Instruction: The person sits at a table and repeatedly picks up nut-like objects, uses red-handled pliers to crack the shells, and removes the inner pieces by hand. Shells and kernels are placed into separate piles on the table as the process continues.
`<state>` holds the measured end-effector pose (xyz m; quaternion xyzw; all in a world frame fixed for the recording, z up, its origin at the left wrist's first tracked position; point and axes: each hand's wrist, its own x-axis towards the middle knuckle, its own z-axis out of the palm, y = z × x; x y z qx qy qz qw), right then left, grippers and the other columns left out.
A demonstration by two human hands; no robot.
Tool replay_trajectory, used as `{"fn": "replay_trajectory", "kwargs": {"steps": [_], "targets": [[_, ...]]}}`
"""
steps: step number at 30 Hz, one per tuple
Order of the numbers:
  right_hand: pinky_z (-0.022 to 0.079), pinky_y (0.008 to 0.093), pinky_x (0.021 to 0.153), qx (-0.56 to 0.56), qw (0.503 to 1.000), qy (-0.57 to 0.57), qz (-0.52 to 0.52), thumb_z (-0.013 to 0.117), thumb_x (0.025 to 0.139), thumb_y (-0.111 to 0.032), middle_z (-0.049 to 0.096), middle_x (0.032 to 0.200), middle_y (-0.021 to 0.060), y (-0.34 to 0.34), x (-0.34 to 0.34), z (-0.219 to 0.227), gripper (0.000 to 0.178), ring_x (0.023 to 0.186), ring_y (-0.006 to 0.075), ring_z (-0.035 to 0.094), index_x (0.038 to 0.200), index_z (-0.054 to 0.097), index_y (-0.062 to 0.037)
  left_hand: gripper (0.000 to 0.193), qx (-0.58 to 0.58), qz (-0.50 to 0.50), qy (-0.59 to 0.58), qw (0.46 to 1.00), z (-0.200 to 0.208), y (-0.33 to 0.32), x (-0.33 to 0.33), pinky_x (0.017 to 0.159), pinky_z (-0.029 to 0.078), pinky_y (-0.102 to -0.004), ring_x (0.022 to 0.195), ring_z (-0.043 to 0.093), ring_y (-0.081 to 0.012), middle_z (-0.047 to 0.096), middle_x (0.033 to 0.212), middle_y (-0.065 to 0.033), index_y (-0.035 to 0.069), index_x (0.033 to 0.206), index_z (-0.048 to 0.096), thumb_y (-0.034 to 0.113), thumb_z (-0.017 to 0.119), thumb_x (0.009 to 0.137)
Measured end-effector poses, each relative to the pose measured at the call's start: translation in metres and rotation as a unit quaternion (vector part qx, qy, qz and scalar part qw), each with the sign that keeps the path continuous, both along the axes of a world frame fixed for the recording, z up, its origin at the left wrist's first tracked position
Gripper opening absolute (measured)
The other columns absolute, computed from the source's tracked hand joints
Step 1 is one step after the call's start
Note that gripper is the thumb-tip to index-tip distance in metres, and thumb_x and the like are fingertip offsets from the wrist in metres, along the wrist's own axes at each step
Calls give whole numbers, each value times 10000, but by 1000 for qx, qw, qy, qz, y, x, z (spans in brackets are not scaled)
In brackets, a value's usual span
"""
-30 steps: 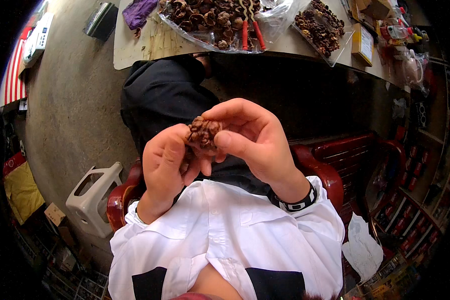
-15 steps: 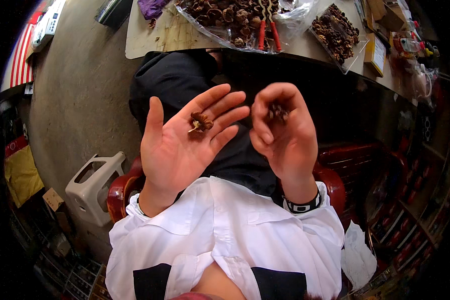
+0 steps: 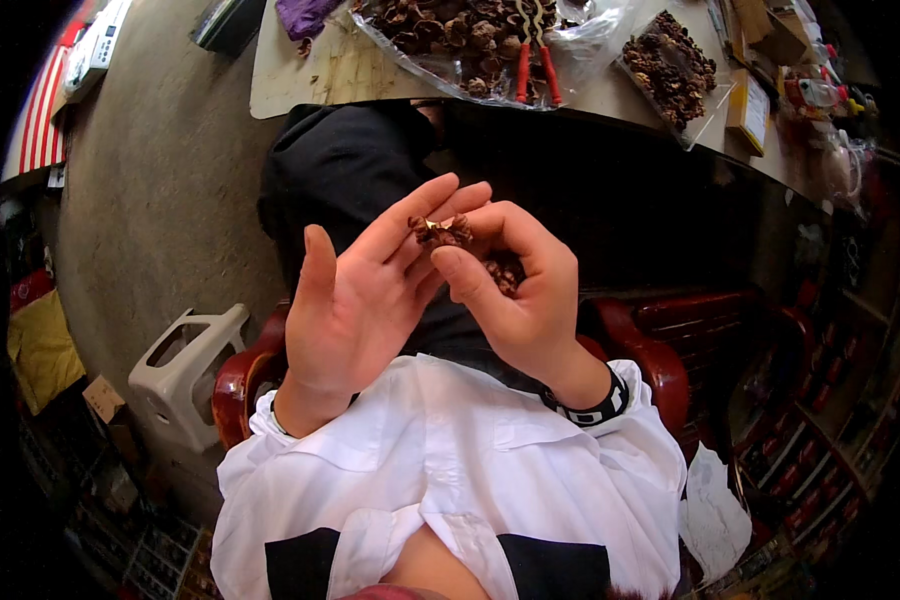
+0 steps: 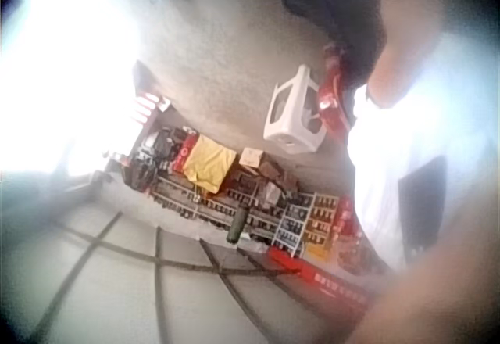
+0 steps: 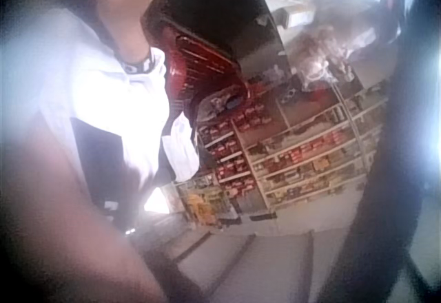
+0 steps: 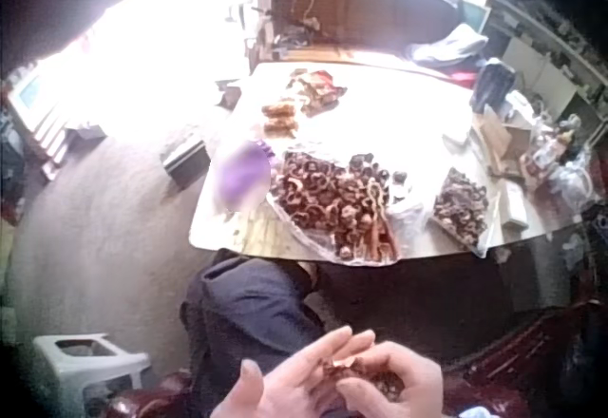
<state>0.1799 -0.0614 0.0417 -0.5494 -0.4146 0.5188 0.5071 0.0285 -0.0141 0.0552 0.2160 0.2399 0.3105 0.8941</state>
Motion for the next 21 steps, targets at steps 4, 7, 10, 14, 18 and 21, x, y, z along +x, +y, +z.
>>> {"fn": "replay_trajectory", "kwargs": {"steps": [4, 7, 10, 14, 18, 21], "targets": [[354, 149, 504, -21, 996, 90, -10, 646, 879, -88, 575, 742, -4, 0, 0, 1, 134, 587, 13, 497, 945, 573, 4, 822, 31, -1, 32, 999, -2, -1, 1, 1103, 240, -352, 1324, 357, -248, 315, 1462, -208, -31, 1441, 227, 621, 247, 941], [358, 142, 513, -20, 993, 115, -18, 648, 873, -69, 567, 734, -7, 0, -1, 1, 112, 603, 11, 512, 920, 570, -3, 648, 49, 9, 25, 998, -11, 0, 0, 1089, 280, -352, 1295, 403, -243, 363, 1435, -206, -44, 1406, 304, 452, 322, 990], [356, 151, 485, -28, 993, 116, -21, 619, 884, -90, 553, 715, -1, -1, 3, 0, 114, 559, 19, 484, 930, 549, -13, 482, 115, 6, 64, 991, -16, 3, -1, 1065, 324, -352, 1271, 440, -239, 434, 1385, -199, -57, 1347, 397, 264, 405, 988], [339, 175, 378, -48, 892, 450, 5, 480, 910, -302, 573, 765, 110, 4, 17, -11, 282, 460, 51, 397, 984, 492, -30, 381, 212, 44, 151, 964, -28, 7, 6, 1034, 362, -356, 1234, 484, -242, 514, 1312, -181, -68, 1284, 472, 102, 435, 944], [245, 174, 378, -82, 889, 435, -115, 422, 965, -263, 514, 697, 18, 23, 61, -22, 262, 441, 50, 318, 988, 537, -29, 360, 209, 61, 183, 959, -36, 12, 3, 1012, 382, -350, 1224, 494, -237, 535, 1292, -164, -55, 1261, 500, 95, 450, 937], [273, 190, 397, -4, 918, 288, -273, 436, 965, -227, 516, 698, 18, 61, 123, -48, 222, 441, 51, 327, 947, 544, -33, 318, 229, 65, 201, 950, -38, 18, 1, 989, 400, -325, 1194, 517, -212, 569, 1249, -142, -30, 1219, 547, 106, 471, 942]]}}
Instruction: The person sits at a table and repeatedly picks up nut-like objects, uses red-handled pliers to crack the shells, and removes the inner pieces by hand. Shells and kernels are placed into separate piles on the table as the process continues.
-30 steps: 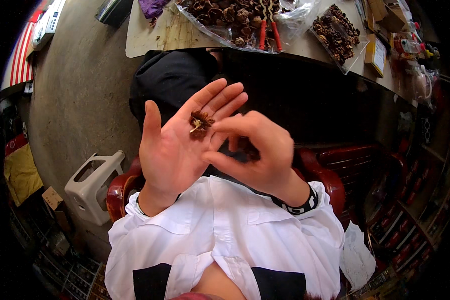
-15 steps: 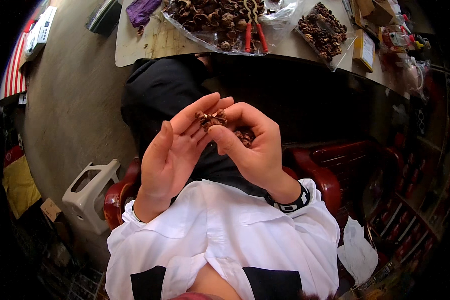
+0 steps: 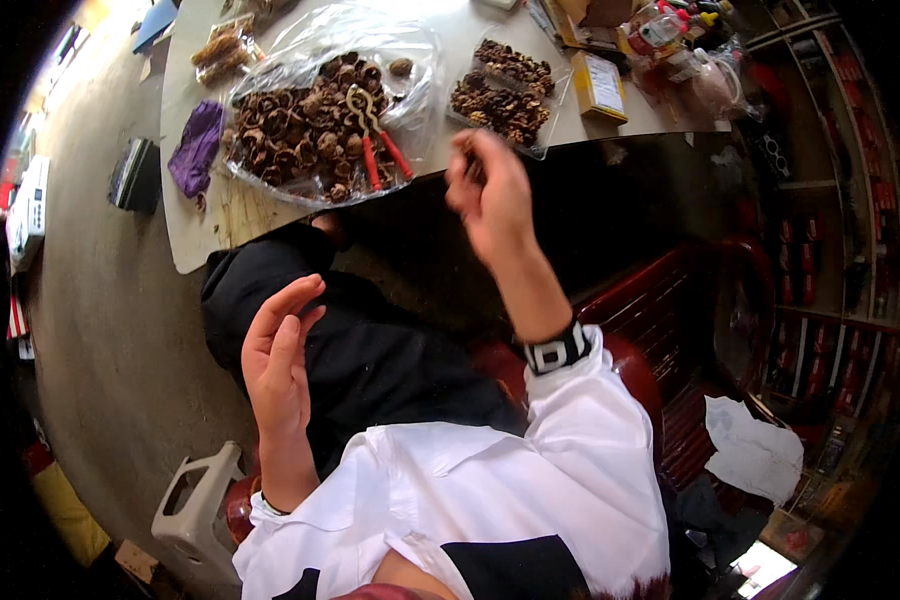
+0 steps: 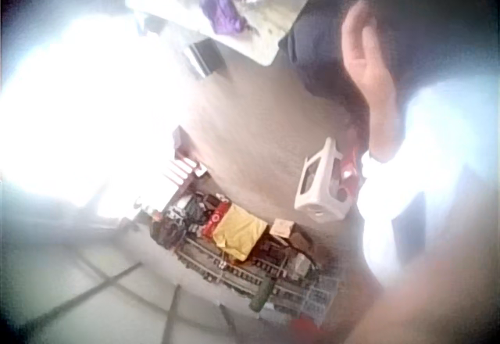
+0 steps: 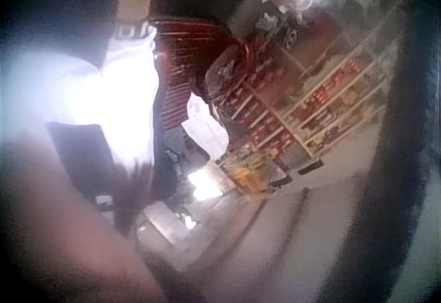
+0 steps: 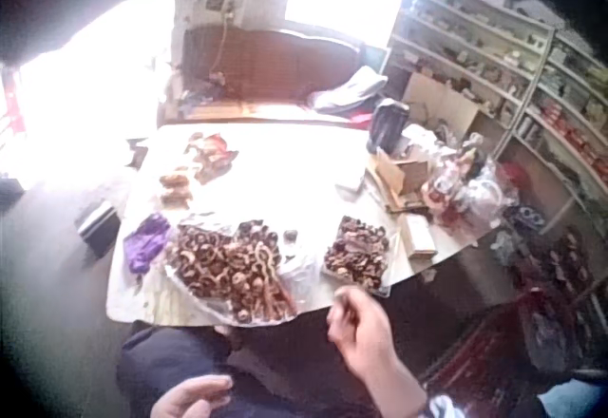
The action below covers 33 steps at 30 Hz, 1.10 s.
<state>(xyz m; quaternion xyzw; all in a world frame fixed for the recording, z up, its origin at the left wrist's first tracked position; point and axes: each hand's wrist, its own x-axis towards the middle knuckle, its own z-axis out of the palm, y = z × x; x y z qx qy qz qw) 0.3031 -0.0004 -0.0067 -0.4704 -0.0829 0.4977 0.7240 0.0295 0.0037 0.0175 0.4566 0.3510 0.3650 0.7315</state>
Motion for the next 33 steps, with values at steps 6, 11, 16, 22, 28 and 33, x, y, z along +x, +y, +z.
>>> {"fn": "replay_trajectory", "kwargs": {"steps": [6, 11, 16, 22, 28, 33], "targets": [[395, 390, 900, -120, 827, -527, -157, 427, 976, -313, 604, 1012, 135, 53, 153, -83, 359, 976, 250, 538, 1025, 605, -5, 263, 33, -10, 41, 999, -11, 18, 5, 951, 413, -297, 1125, 543, -165, 594, 1205, -104, -23, 1155, 587, 84, 483, 938], [391, 406, 931, -72, 659, -712, -231, 527, 918, -205, 572, 1091, 147, 85, 92, -67, 234, 1097, 307, 498, 1028, 609, -15, 234, 143, 4, 126, 982, -21, 52, 9, 937, 425, -270, 1086, 556, -172, 581, 1154, -95, -13, 1106, 600, 13, 514, 890], [481, 389, 785, -52, 688, -721, 66, 551, 855, -48, 624, 1019, 183, 129, 42, -60, 131, 929, 372, 596, 965, 613, -12, 184, 387, -4, 259, 885, -46, 106, 52, 855, 460, -323, 994, 585, -256, 603, 1091, -126, 4, 1017, 621, 50, 573, 845], [500, 415, 850, -327, 431, -808, 232, 472, 879, -62, 648, 1070, 184, 205, 57, -83, 249, 991, 347, 620, 1047, 645, -1, 93, 440, 27, 230, 868, -88, 113, 76, 883, 444, -373, 1007, 556, -306, 605, 1026, -122, 9, 902, 628, 33, 599, 817], [494, 400, 875, -418, 293, -772, 379, 554, 866, -202, 636, 1129, 170, 200, 80, -78, 264, 1065, 312, 604, 1043, 668, -41, 60, 429, 13, 247, 869, -95, 110, 76, 872, 449, -376, 1005, 546, -295, 600, 998, -94, 18, 862, 622, 46, 604, 812], [478, 393, 874, -350, 401, -779, 332, 535, 871, -173, 644, 1130, 144, 191, 83, -72, 292, 1037, 334, 608, 1110, 630, -36, 64, 406, 16, 240, 882, -99, 117, 79, 873, 445, -376, 990, 543, -304, 601, 985, -94, 22, 862, 617, 58, 603, 812]]}}
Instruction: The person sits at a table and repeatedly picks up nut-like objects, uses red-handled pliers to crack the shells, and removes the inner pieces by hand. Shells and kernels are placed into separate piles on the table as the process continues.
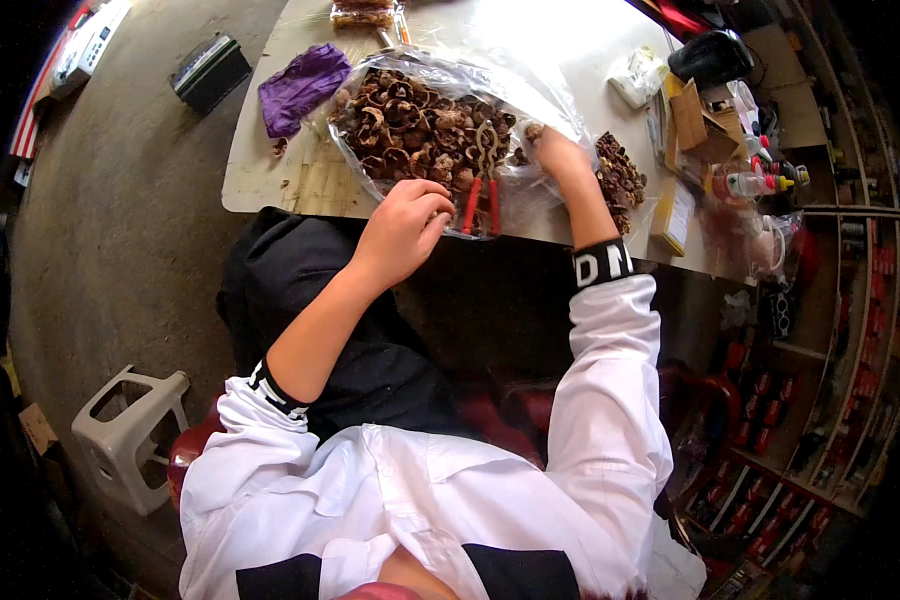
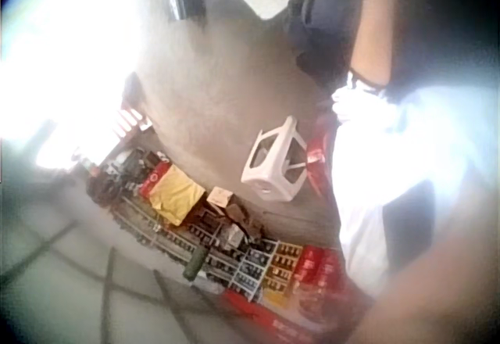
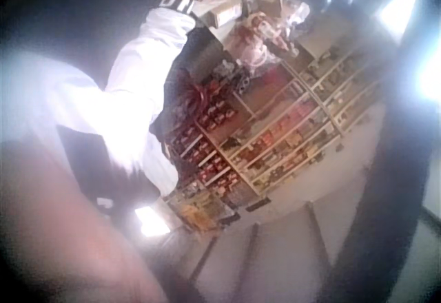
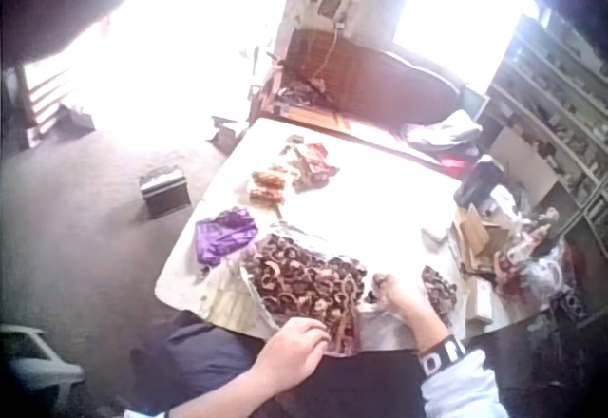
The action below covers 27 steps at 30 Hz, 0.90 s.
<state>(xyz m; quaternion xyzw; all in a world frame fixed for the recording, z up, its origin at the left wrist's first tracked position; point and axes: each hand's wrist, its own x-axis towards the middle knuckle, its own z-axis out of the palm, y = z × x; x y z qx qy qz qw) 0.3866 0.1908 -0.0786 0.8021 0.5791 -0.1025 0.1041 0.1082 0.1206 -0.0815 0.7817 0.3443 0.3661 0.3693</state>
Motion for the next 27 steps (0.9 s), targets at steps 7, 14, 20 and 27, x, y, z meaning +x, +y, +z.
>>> {"fn": "replay_trajectory", "kwargs": {"steps": [7, 14, 20, 27], "targets": [[434, 301, 963, 159, 747, 644, 33, 567, 858, 37, 584, 1185, 104, -72, -69, 57, 394, 1097, 166, 559, 1244, 490, 28, 195, -280, -52, -181, 941, 14, 4, -6, 805, 503, -296, 947, 605, -180, 615, 1021, -76, 1, 1059, 595, 97, 589, 890], [371, 309, 1024, 317, 718, 617, 56, 676, 803, -12, 559, 1210, 103, -116, -141, 33, 463, 1183, 170, 491, 1231, 500, -13, 325, -451, -109, -370, 805, 12, 1, -15, 841, 502, -267, 989, 599, -145, 600, 1134, -90, -17, 1234, 486, 81, 552, 931], [452, 384, 883, 338, 928, 155, -6, 727, 755, -162, 557, 1043, 137, -120, -117, -29, 288, 975, 313, 549, 943, 576, -5, 324, -428, 51, -393, 812, -2, 13, -20, 829, 510, -261, 935, 626, -166, 616, 1059, -80, -6, 1188, 508, 15, 601, 878], [468, 408, 739, 190, 946, 235, -116, 636, 777, -218, 625, 849, 129, -106, -100, -26, 241, 815, 370, 584, 843, 605, 12, 305, -462, 13, -400, 792, -6, 15, -22, 847, 519, -272, 942, 634, -181, 629, 1084, -96, -19, 1176, 543, 20, 598, 879]]}}
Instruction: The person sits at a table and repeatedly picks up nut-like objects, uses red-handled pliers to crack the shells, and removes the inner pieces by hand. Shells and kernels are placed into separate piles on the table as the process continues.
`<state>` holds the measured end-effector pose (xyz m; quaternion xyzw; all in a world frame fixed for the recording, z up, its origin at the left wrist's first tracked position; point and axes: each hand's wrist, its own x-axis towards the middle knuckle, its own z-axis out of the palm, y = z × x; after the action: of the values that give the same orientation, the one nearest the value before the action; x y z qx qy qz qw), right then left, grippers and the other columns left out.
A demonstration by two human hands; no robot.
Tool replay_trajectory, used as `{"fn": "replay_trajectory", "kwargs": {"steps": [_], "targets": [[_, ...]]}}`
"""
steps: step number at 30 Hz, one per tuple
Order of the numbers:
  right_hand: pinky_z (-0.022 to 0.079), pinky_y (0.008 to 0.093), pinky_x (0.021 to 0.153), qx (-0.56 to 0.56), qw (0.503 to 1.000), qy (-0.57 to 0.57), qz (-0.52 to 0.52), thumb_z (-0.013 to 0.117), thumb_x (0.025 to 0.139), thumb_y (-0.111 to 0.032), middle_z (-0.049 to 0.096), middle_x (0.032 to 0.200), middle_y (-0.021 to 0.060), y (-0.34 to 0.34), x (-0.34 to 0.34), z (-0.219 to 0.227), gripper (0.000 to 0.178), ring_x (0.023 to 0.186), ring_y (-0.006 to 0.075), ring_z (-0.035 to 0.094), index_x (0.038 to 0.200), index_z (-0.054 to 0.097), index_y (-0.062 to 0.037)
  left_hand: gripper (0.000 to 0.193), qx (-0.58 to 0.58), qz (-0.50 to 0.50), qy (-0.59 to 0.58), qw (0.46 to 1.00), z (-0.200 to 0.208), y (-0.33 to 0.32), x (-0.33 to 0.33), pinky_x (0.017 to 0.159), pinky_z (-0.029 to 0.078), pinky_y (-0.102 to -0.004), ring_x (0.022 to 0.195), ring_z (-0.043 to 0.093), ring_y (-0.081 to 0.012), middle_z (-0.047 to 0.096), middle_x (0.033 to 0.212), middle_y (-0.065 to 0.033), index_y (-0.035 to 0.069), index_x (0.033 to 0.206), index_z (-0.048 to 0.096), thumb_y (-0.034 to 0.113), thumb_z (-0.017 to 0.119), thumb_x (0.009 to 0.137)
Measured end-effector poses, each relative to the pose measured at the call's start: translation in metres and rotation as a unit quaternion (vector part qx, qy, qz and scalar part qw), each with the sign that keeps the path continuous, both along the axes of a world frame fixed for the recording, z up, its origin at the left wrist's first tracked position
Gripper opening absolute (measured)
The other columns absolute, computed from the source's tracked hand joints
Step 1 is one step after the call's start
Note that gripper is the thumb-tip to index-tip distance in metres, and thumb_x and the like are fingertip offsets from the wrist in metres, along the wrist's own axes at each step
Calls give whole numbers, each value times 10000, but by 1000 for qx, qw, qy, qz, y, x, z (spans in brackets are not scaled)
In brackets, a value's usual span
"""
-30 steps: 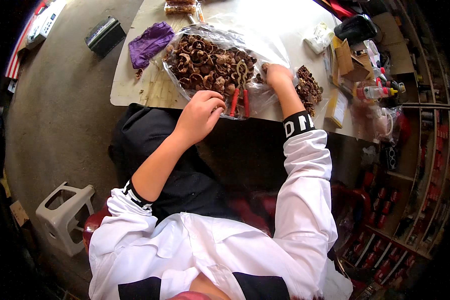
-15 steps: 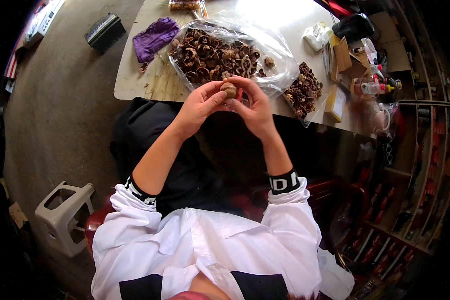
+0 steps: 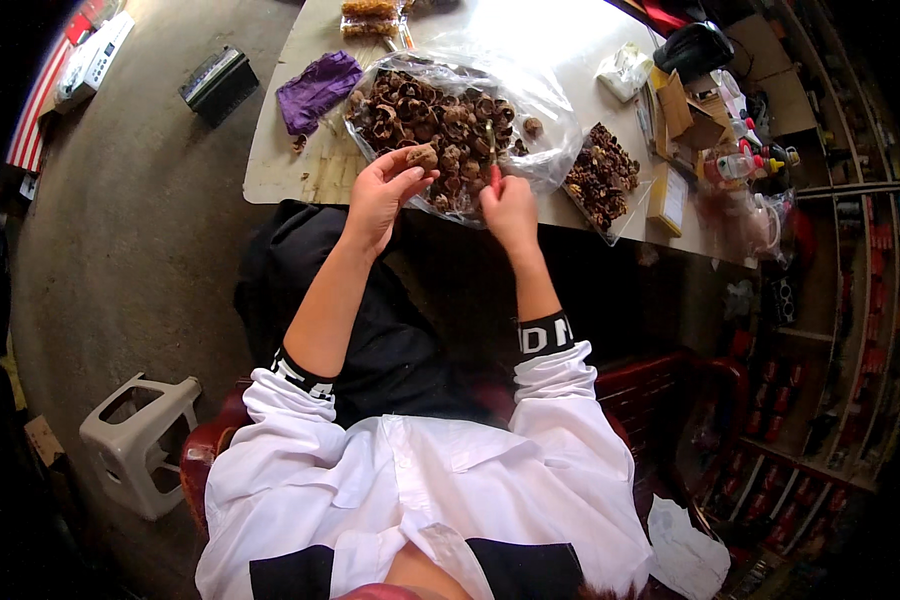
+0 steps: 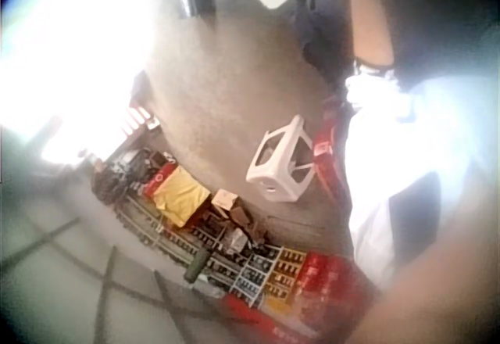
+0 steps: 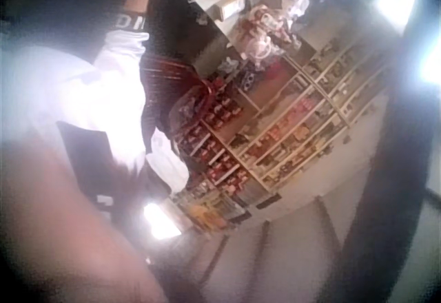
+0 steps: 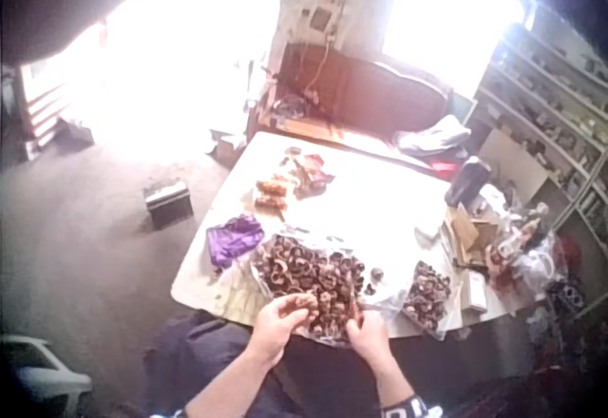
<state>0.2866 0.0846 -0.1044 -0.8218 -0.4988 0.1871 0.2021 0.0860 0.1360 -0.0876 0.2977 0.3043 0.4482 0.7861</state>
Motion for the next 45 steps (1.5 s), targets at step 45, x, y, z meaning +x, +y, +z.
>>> {"fn": "replay_trajectory", "kwargs": {"steps": [45], "targets": [[233, 288, 1056, 19, 818, 539, 198, 642, 825, -165, 487, 1200, 71, -70, -53, 70, 318, 1242, 169, 373, 1100, 552, -32, 375, 57, -112, -229, 965, 23, -6, 1, 711, 435, -206, 789, 505, -71, 580, 917, -1, 22, 1056, 560, 348, 632, 885]]}}
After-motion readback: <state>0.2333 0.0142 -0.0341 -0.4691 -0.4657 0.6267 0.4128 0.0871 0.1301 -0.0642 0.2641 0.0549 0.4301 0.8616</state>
